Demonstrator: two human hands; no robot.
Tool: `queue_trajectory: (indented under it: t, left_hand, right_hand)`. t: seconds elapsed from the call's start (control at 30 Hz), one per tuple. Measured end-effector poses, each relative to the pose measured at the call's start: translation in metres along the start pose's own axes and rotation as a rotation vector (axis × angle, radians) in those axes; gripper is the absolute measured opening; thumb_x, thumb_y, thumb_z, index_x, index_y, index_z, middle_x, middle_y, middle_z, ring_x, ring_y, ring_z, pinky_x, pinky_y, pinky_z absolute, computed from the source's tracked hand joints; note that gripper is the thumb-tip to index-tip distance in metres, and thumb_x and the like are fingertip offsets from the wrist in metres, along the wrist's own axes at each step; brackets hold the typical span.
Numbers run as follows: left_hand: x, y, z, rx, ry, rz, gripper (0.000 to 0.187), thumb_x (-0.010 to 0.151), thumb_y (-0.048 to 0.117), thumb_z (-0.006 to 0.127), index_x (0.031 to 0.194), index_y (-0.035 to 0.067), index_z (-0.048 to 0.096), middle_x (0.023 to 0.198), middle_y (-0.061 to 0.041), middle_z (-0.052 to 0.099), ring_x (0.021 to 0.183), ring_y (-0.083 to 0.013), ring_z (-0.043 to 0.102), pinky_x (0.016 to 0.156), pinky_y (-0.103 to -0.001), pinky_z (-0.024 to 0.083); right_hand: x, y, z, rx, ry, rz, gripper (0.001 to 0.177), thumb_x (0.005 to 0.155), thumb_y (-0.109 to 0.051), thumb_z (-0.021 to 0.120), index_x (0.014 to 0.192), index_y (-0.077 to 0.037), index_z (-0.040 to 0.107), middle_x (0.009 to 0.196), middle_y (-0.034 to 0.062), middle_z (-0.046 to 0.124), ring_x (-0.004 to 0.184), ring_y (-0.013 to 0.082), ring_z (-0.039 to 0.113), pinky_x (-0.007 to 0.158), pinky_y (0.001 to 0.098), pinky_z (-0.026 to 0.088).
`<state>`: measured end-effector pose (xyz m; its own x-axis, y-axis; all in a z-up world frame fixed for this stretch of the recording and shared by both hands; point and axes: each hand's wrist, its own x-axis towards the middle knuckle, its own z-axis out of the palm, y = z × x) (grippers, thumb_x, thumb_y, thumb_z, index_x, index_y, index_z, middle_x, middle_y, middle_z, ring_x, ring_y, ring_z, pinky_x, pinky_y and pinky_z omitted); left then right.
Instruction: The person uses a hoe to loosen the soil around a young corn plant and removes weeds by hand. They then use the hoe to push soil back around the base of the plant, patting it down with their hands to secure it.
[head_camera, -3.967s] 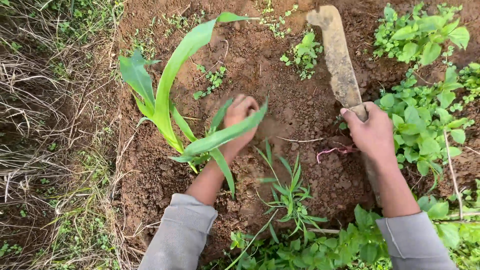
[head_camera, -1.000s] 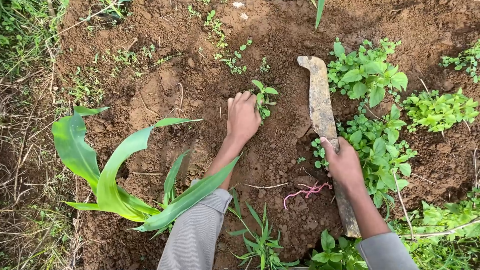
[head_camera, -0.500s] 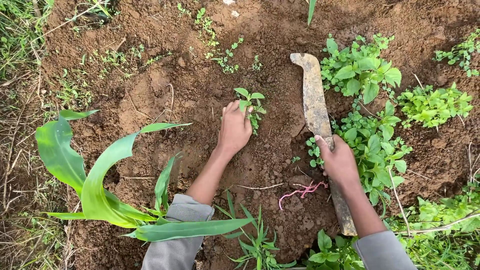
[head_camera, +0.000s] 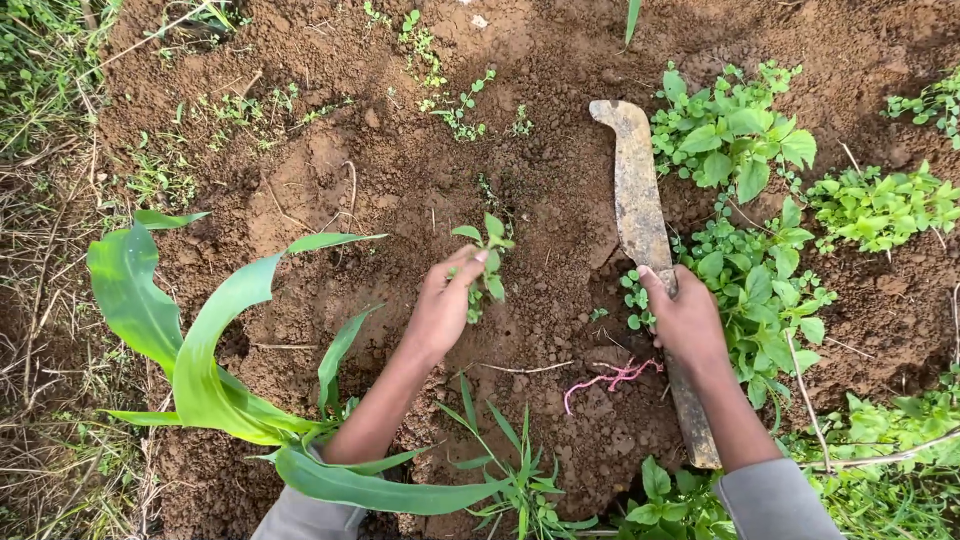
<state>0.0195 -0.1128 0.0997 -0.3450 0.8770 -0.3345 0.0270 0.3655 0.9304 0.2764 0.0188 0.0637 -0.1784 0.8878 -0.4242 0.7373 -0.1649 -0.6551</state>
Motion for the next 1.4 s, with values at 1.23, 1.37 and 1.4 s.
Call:
queue_trajectory:
  t: [1.23, 1.37, 1.4]
  left_hand:
    - [0.138, -0.071, 0.018, 0.809, 0.459, 0.533, 0.011, 0.085, 0.013, 0.076, 0.094, 0.018, 0.079, 0.087, 0.002, 0.064, 0.09, -0.0185, 0.059, 0.086, -0.036, 0.042]
    - [0.136, -0.078, 0.017, 0.59, 0.462, 0.571, 0.005, 0.087, 0.017, 0.077, 0.084, 0.012, 0.077, 0.078, -0.003, 0.064, 0.08, -0.0252, 0.066, 0.082, -0.04, 0.051]
    - [0.133, -0.077, 0.015, 0.551, 0.441, 0.58, 0.006, 0.087, 0.017, 0.077, 0.083, 0.012, 0.076, 0.077, -0.003, 0.065, 0.08, -0.0263, 0.067, 0.082, -0.041, 0.052]
  right_hand:
    - [0.008, 0.01, 0.002, 0.015, 0.017, -0.01, 0.038, 0.104, -0.033, 0.061, 0.096, 0.004, 0.062, 0.067, 0.0205, 0.064, 0.04, 0.026, 0.061, 0.043, 0.0393, 0.052]
    - [0.012, 0.017, 0.005, 0.034, 0.028, -0.028, 0.038, 0.103, -0.033, 0.062, 0.093, 0.003, 0.061, 0.064, 0.021, 0.063, 0.038, 0.027, 0.061, 0.042, 0.0397, 0.052]
    - [0.014, 0.02, 0.005, 0.035, 0.029, -0.035, 0.038, 0.103, -0.033, 0.062, 0.093, 0.003, 0.061, 0.063, 0.0211, 0.063, 0.038, 0.0272, 0.06, 0.041, 0.0397, 0.052]
